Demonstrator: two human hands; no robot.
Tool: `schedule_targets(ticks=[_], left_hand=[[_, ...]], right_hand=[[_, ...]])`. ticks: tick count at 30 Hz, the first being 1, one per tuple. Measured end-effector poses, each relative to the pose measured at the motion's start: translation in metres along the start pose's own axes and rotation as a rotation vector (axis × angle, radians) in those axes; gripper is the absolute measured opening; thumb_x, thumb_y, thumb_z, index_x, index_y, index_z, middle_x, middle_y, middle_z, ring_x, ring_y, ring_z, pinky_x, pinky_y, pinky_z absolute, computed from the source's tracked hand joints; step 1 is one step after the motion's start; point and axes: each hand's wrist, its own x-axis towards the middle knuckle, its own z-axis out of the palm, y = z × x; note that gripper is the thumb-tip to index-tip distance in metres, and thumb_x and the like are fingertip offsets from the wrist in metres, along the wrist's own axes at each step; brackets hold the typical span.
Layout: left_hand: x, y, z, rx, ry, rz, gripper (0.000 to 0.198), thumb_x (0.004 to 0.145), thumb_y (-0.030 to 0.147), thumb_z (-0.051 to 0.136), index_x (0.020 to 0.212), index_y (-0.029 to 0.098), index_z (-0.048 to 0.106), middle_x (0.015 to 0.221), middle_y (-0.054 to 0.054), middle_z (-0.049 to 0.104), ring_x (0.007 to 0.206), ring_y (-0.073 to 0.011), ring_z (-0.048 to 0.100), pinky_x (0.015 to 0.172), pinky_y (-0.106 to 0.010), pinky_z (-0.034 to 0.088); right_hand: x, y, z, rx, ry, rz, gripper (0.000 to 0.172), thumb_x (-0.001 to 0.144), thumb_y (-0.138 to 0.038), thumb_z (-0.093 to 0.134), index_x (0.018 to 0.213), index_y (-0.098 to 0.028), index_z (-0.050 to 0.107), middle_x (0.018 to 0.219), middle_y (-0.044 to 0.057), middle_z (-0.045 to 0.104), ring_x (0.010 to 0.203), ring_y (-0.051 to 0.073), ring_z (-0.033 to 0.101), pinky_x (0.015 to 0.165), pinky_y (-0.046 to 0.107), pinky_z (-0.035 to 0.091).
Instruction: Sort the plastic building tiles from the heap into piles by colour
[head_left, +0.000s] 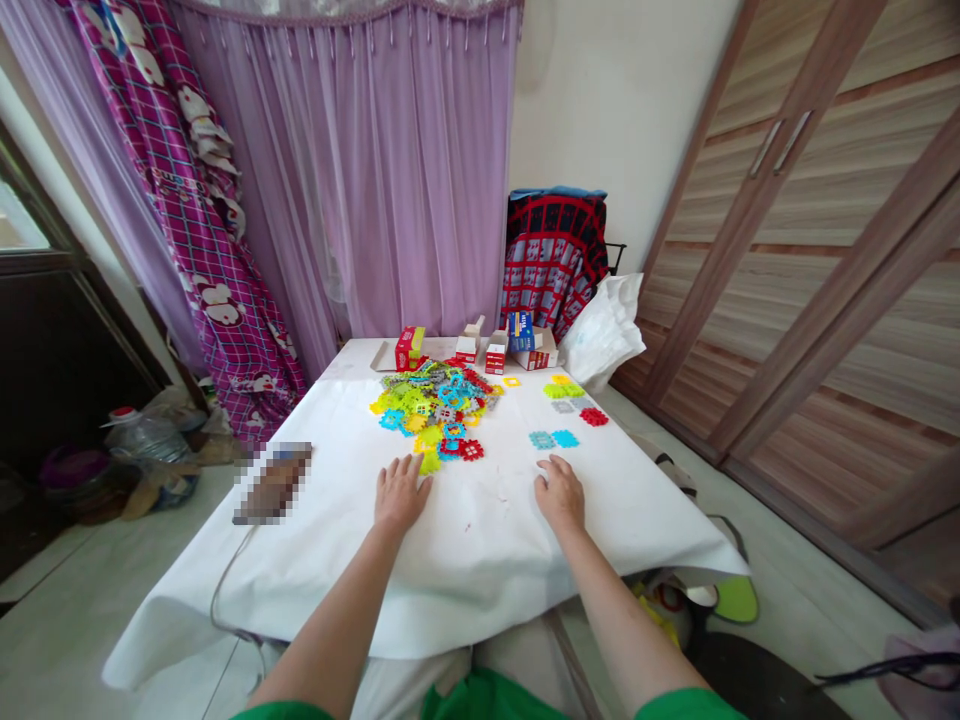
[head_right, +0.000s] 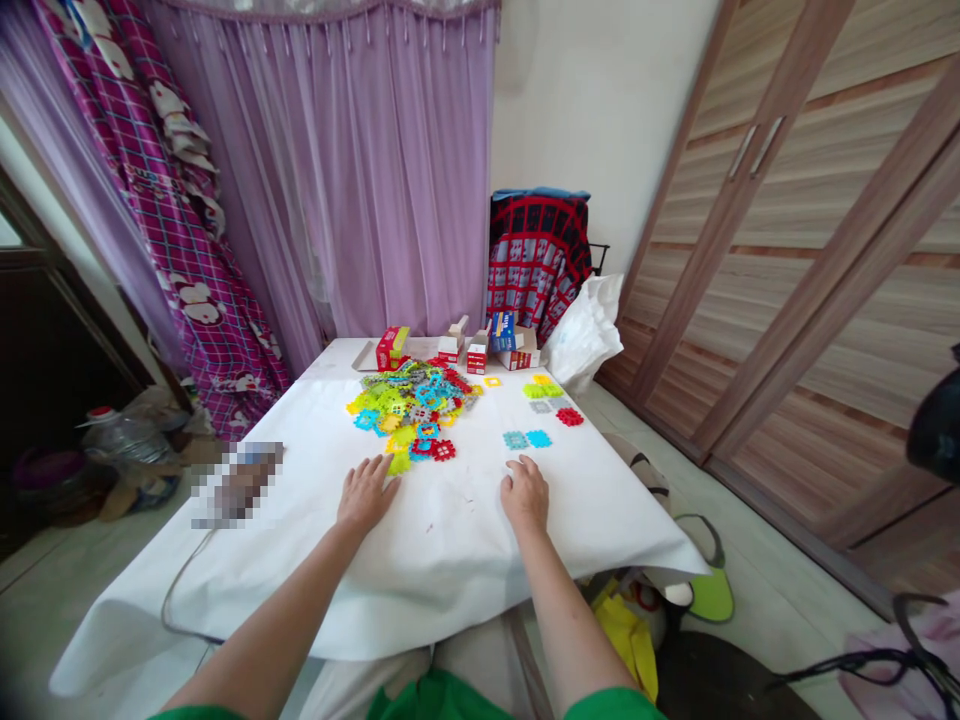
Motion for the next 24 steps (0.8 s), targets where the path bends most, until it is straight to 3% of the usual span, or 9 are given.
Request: schedule_targets(ticks=[6,17,24], left_hand=[[-0.001,0.000,0.001,0.004,0.005,-0.006,0.053,0.092,0.040,0.043,0.140,0.020,0.047,0.144,-0.013,0.050,0.135,-0.0321,0.040,0.112,-0.051,0.028],[-0.002,0.002,-0.001,0.010,-0.027,0.004,0.047,0.091,0.038,0.046,0.136,0.026,0.052,0.144,-0.010,0.051,0.135,-0.0318,0.040,0.111,-0.053,0.028],[-0.008,-0.006,0.013,-0.019,0.033,0.056,0.053,0.091,0.042,0.045,0.139,0.020,0.049,0.143,-0.012,0.052,0.135,-0.0317,0.041,0.112,-0.053,0.029]], right_hand=[[-0.002,0.000,0.000,0.031,0.005,-0.035,0.034,0.081,-0.013,0.048,0.106,-0.018,0.070,0.127,0.013,0.059,0.113,0.025,0.057,0.095,0.038,0.043],[-0.008,0.008,0.006,0.036,0.032,-0.168,0.033,0.081,-0.017,0.045,0.103,-0.020,0.070,0.123,0.011,0.063,0.110,0.024,0.059,0.093,0.037,0.046],[-0.009,0.004,0.011,0.096,0.001,-0.305,0.031,0.084,-0.020,0.044,0.103,-0.025,0.069,0.117,0.008,0.066,0.109,0.024,0.060,0.092,0.037,0.047]])
